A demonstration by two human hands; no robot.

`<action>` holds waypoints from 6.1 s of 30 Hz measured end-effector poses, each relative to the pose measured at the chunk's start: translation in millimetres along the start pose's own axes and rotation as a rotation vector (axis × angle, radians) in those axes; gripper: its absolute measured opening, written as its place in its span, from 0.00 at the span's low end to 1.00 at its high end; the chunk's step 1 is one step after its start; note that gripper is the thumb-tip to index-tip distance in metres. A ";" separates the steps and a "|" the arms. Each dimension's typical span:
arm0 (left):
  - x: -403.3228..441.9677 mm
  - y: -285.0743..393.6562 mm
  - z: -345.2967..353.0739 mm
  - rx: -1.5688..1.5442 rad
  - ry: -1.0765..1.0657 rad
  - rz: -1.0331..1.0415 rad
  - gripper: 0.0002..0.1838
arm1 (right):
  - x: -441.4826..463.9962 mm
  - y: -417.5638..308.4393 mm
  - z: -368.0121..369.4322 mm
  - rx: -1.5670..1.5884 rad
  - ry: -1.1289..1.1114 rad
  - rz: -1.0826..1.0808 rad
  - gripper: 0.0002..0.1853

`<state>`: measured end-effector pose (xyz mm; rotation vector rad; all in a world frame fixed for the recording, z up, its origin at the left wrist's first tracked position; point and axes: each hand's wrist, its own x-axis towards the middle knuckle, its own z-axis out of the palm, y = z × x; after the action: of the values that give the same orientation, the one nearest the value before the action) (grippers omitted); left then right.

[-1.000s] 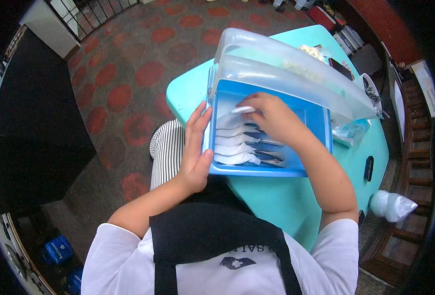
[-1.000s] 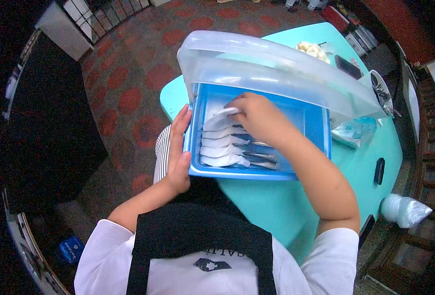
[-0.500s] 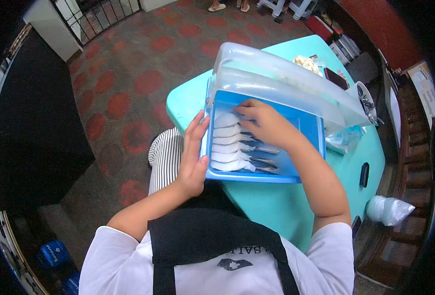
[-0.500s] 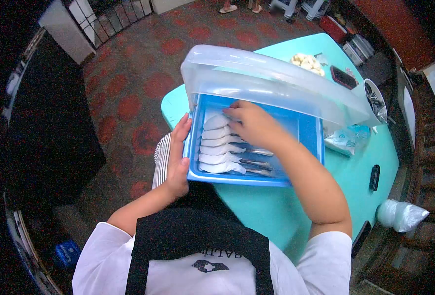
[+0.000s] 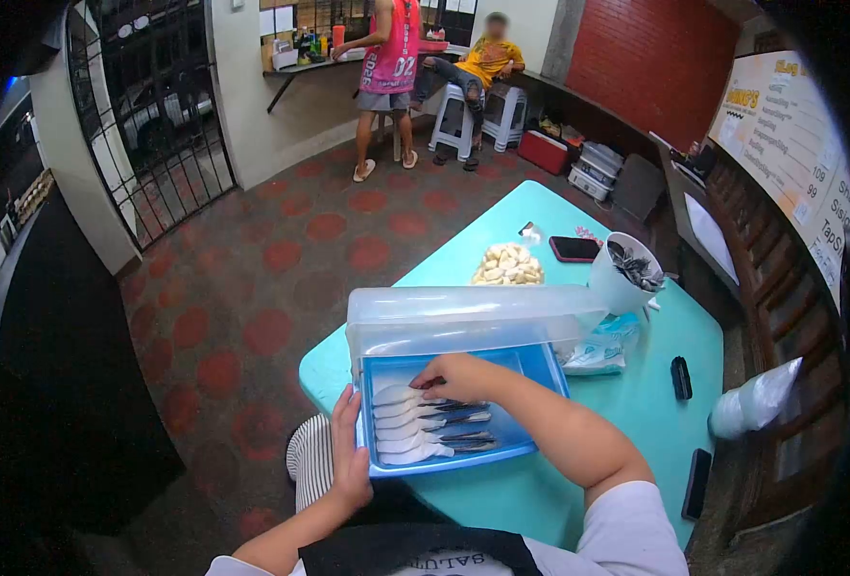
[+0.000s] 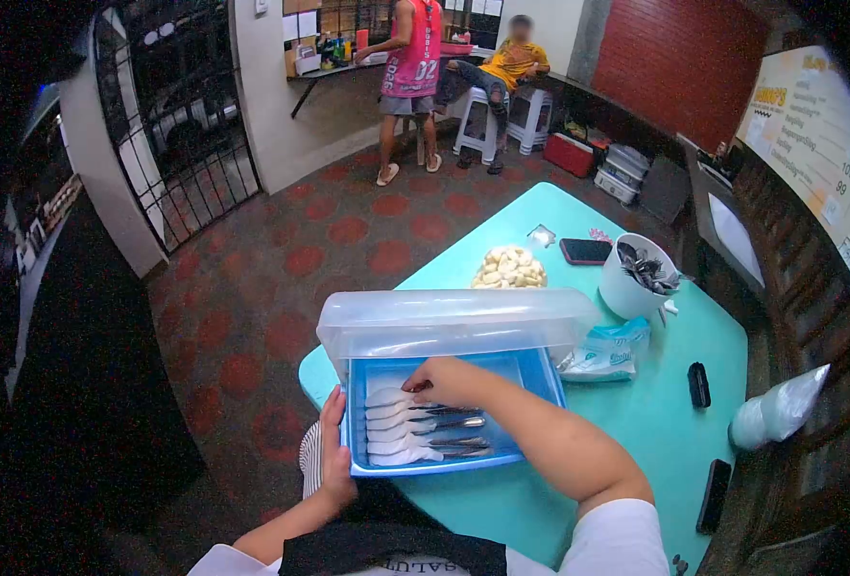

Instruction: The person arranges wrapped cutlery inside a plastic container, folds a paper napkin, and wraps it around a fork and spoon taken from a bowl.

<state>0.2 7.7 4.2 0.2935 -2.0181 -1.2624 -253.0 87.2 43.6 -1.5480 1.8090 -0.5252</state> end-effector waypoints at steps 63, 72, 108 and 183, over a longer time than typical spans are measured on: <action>1.0 63.3 17.0 0.519 -0.490 0.560 0.22 | -56.4 6.8 -11.7 -0.562 0.217 0.184 0.14; 1.8 69.2 18.3 0.485 -0.483 0.503 0.24 | -73.8 -2.8 -20.2 -0.546 0.345 0.199 0.15; 1.6 71.2 20.9 0.494 -0.447 0.501 0.22 | -74.9 21.5 -5.6 -1.010 0.310 -0.107 0.06; 5.3 45.5 117.4 0.108 -1.032 0.379 0.21 | -280.7 146.8 -107.1 -0.705 1.156 0.444 0.25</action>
<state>-75.5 107.8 15.5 -0.8313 -2.7859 -1.1504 -417.0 376.0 82.0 -1.1915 3.4057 -0.6595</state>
